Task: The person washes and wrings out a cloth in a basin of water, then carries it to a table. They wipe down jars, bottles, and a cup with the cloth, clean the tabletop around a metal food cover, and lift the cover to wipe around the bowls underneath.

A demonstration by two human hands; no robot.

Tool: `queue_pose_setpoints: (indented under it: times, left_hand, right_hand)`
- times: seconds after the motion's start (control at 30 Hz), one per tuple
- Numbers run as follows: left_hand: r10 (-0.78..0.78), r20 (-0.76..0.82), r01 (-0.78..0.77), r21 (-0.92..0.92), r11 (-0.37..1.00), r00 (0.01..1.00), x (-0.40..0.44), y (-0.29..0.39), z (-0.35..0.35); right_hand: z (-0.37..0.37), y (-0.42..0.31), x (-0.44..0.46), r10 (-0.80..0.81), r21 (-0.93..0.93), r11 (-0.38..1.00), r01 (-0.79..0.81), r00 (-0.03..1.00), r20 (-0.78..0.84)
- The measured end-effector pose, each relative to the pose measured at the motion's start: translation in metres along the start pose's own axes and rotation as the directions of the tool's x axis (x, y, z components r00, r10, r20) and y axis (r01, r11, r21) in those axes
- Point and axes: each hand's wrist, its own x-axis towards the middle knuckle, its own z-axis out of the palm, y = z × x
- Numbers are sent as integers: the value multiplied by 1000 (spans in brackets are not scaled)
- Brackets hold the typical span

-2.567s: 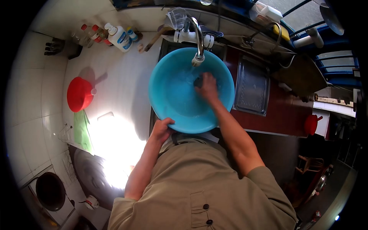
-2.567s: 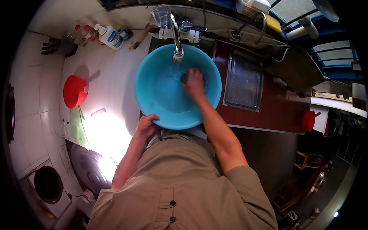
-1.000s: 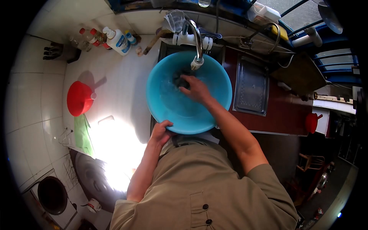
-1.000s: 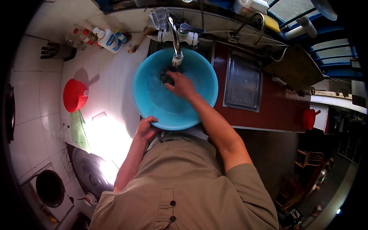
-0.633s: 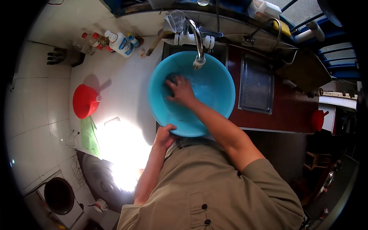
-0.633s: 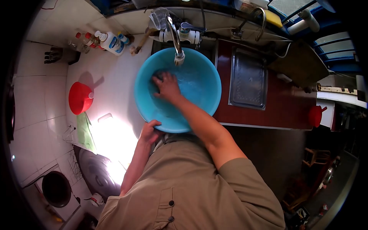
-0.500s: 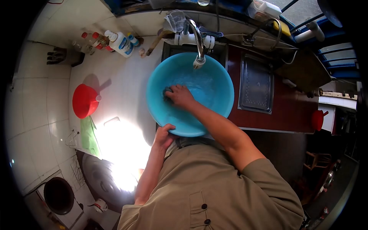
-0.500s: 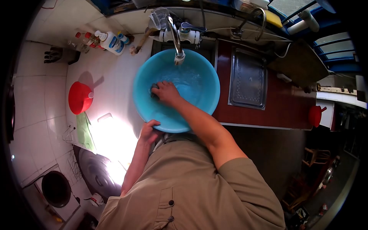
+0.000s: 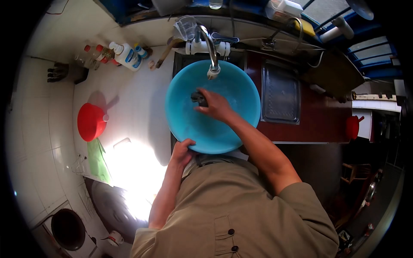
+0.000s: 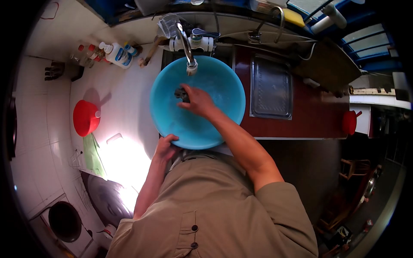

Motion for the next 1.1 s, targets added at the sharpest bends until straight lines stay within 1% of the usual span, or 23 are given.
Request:
queue_pose_setpoints:
  times: [0.03,0.1,0.13,0.2,0.23,0.3,0.33,0.4,0.43,0.5,0.63,0.7,0.73,0.8,0.83,0.9,0.97,1.03,1.1]
  left_hand:
    - [-4,6,4,7,1000,1000,1,1,1]
    - [-14,6,14,-23,1000,1000,0,1,1]
    - [-15,0,15,-26,1000,1000,-1,2,0]
    - [-12,-47,13,12,1000,999,-2,5,0]
    - [-13,-48,14,16,1000,999,-3,7,3]
    - [27,-73,-26,18,1000,997,-5,10,7]
    - [24,-73,-23,20,1000,997,-6,10,7]
    - [18,-74,-18,7,1000,997,-8,11,6]
    - [16,-76,-16,8,1000,997,-9,11,7]
    - [17,-116,-16,10,1000,993,-10,12,9]
    - [36,-136,-33,24,999,990,-12,14,11]
    - [32,-113,-27,42,999,993,-11,12,8]
    - [32,-114,-28,39,999,993,-12,11,7]
    - [52,-77,-49,37,998,996,-12,12,8]
    - [53,-75,-50,37,998,996,-10,11,4]
    - [10,-22,-10,22,1000,1000,-7,10,-5]
    - [6,-25,-5,33,999,1000,-7,11,-6]
    - [2,-30,-1,44,999,1000,-10,12,-5]
    - [15,-1,-15,72,997,1000,-12,11,-5]
  right_hand:
    - [0,7,-4,5,-1,1000,-5,1000,-9]
    - [4,25,-12,2,-24,1000,-5,989,-151]
    - [-1,30,-17,3,-21,1000,-6,989,-145]
    - [-13,42,-26,19,-81,996,-42,964,-264]
    - [-23,39,-29,22,-78,996,-44,963,-267]
    - [-45,32,-36,193,105,980,-171,946,-262]
    - [-53,30,-38,197,106,979,-174,945,-263]
    - [-63,30,-39,305,204,945,-255,911,-277]
    - [-62,33,-39,308,205,944,-257,911,-275]
    - [-61,38,-36,334,316,919,-235,890,-310]
    - [-64,38,-27,327,348,913,-212,892,-314]
    - [-72,37,-20,277,398,909,-122,890,-362]
    - [-77,36,-15,276,397,910,-122,891,-359]
    - [-92,32,0,239,414,909,-41,866,-440]
    - [-99,30,8,237,412,910,-40,866,-440]
    - [-113,25,24,190,396,917,44,825,-532]
    - [-126,21,37,179,377,925,41,830,-528]
    - [-132,23,50,88,279,957,77,840,-535]
    - [-134,31,62,67,240,968,75,844,-533]
